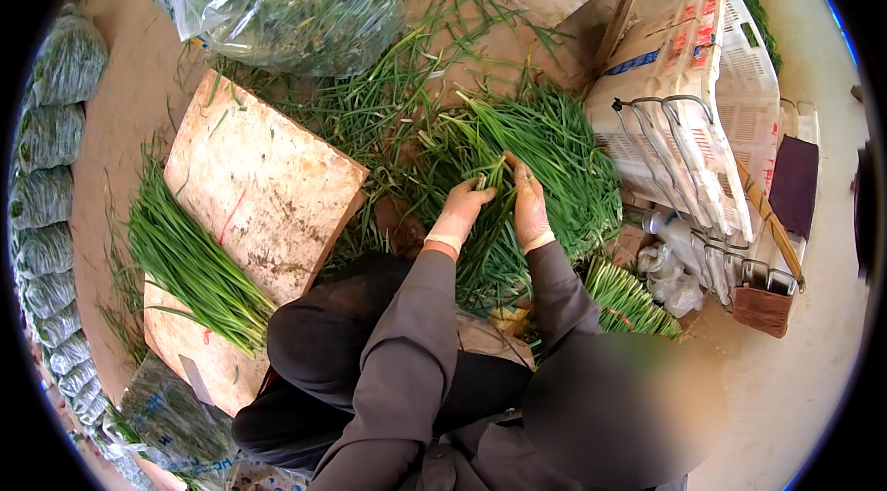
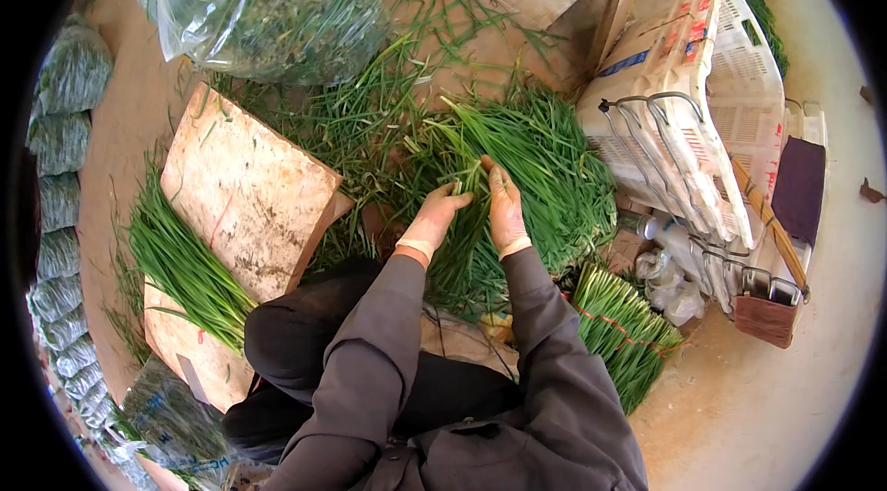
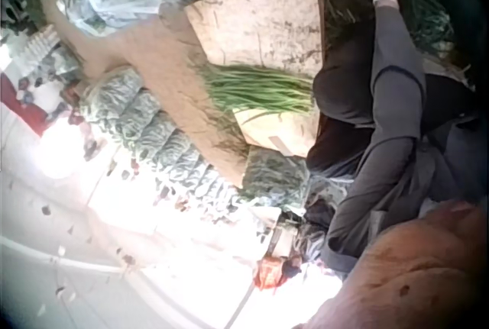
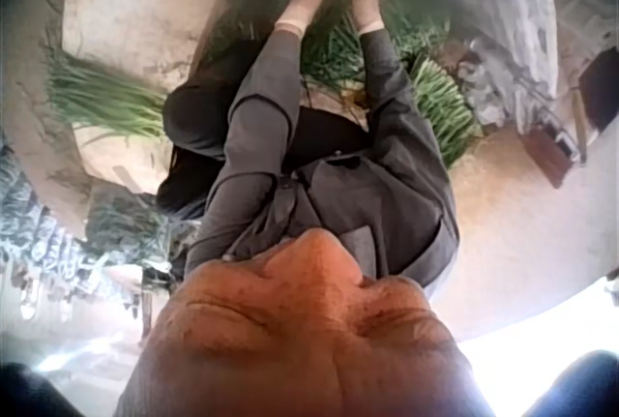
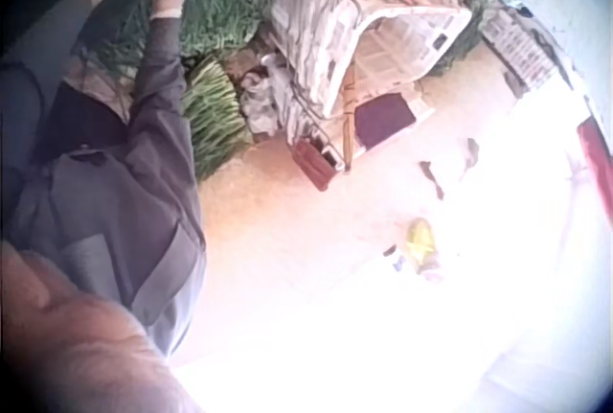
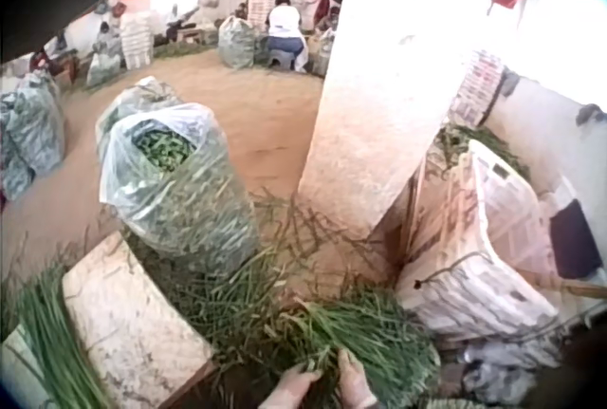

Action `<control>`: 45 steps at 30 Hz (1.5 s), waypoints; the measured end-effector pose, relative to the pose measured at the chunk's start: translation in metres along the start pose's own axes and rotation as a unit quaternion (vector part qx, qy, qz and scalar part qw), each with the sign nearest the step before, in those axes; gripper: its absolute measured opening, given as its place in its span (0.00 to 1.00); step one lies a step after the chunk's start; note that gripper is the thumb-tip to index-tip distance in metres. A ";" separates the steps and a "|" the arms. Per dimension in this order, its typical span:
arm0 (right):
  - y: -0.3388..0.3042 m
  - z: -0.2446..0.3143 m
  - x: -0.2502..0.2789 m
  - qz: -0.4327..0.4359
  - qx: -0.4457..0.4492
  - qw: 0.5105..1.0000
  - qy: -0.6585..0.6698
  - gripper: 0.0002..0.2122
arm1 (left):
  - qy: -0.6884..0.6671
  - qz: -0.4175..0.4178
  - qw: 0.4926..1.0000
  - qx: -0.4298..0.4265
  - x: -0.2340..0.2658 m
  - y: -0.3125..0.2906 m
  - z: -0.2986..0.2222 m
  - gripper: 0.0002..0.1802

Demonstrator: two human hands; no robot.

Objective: The person sorts bunches of green vegetables by hand, trims the root ends using a knife on a wooden board, and secures a bundle with a red tie.

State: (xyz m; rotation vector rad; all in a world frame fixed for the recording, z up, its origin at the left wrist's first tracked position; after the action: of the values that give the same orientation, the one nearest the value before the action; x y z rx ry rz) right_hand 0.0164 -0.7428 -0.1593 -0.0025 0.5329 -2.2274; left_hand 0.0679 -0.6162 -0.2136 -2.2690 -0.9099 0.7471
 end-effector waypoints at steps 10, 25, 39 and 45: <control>-0.020 0.071 0.047 -0.054 0.109 0.937 0.327 0.25 | -0.055 -0.069 0.995 0.053 0.022 0.005 0.016 0.21; 0.015 -0.021 -0.013 0.101 -0.053 0.990 -0.077 0.19 | 0.053 0.045 0.998 0.003 -0.008 0.002 0.018 0.24; 0.008 0.003 0.058 -0.036 -0.023 0.994 -0.098 0.14 | -0.115 -0.139 0.982 -0.057 0.036 0.028 0.016 0.20; 0.033 -0.028 -0.037 0.047 -0.070 0.988 -0.128 0.24 | -0.101 -0.109 0.983 -0.104 0.020 0.019 -0.005 0.43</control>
State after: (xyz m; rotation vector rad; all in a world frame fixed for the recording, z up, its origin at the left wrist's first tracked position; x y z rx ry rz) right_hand 0.0602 -0.7245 -0.1905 -0.3264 0.5333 -2.0548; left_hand 0.0912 -0.6149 -0.2290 -2.2484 -1.3648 0.8256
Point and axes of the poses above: each hand's wrist, its own y-axis towards the middle knuckle, its own x-axis out of the back of the hand, z = x × y, the point moved 10 cm from there along y, towards the middle knuckle, and after that the axes turned 7 degrees about y, right-handed, at the moved point
